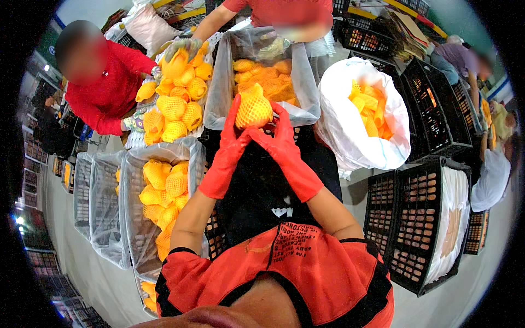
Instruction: The person takes individual pieces of fruit, places them into protective foam sleeves, and then puts the sleeved fruit into a large white bag.
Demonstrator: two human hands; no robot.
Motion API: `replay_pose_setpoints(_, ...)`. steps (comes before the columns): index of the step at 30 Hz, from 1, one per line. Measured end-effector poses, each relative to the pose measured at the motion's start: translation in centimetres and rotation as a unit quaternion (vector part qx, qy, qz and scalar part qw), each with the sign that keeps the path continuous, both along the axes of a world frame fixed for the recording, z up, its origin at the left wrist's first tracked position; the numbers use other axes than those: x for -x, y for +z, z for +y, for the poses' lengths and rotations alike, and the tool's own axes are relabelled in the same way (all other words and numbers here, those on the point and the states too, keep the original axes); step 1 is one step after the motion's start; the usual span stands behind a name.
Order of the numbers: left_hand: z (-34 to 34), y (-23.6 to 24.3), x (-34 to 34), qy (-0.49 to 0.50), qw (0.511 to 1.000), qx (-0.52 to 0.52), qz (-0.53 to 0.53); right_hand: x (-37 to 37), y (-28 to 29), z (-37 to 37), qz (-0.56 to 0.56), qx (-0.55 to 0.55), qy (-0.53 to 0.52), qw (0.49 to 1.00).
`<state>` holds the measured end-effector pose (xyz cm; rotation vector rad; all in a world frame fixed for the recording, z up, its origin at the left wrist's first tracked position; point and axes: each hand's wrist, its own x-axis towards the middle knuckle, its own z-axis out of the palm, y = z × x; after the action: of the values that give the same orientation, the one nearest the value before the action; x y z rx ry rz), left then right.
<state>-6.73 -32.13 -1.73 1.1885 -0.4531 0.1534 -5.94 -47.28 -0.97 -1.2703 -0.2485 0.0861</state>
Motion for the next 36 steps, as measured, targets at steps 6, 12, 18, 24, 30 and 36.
replay_pose_setpoints(6, 0.6, 2.8, 0.7, -0.033, 0.999, -0.023, -0.01, 0.4, 1.5, 0.2, -0.091, -0.036, -0.006, 0.995)
replay_pose_setpoints(12, 1.9, 3.1, 1.0, -0.048, 0.998, -0.048, 0.002, 0.1, 1.1, 0.3, -0.143, 0.032, -0.037, 0.989)
replay_pose_setpoints(18, 2.8, 3.5, 1.2, -0.054, 0.997, -0.049, 0.035, 0.2, 0.8, -0.3, -0.187, 0.122, -0.062, 0.973)
replay_pose_setpoints(24, 1.8, 2.6, 1.0, 0.095, 0.987, -0.098, 0.085, 0.9, 0.1, -0.1, 0.078, -0.166, 0.066, 0.981)
replay_pose_setpoints(30, 2.6, 1.7, 0.7, 0.048, 0.958, 0.151, 0.238, 1.8, -0.7, 0.7, 0.231, -0.371, 0.119, 0.891)
replay_pose_setpoints(36, 3.2, -1.6, 0.4, 0.087, 0.988, 0.064, 0.106, 1.9, -1.7, 1.0, 0.154, -0.316, 0.146, 0.925)
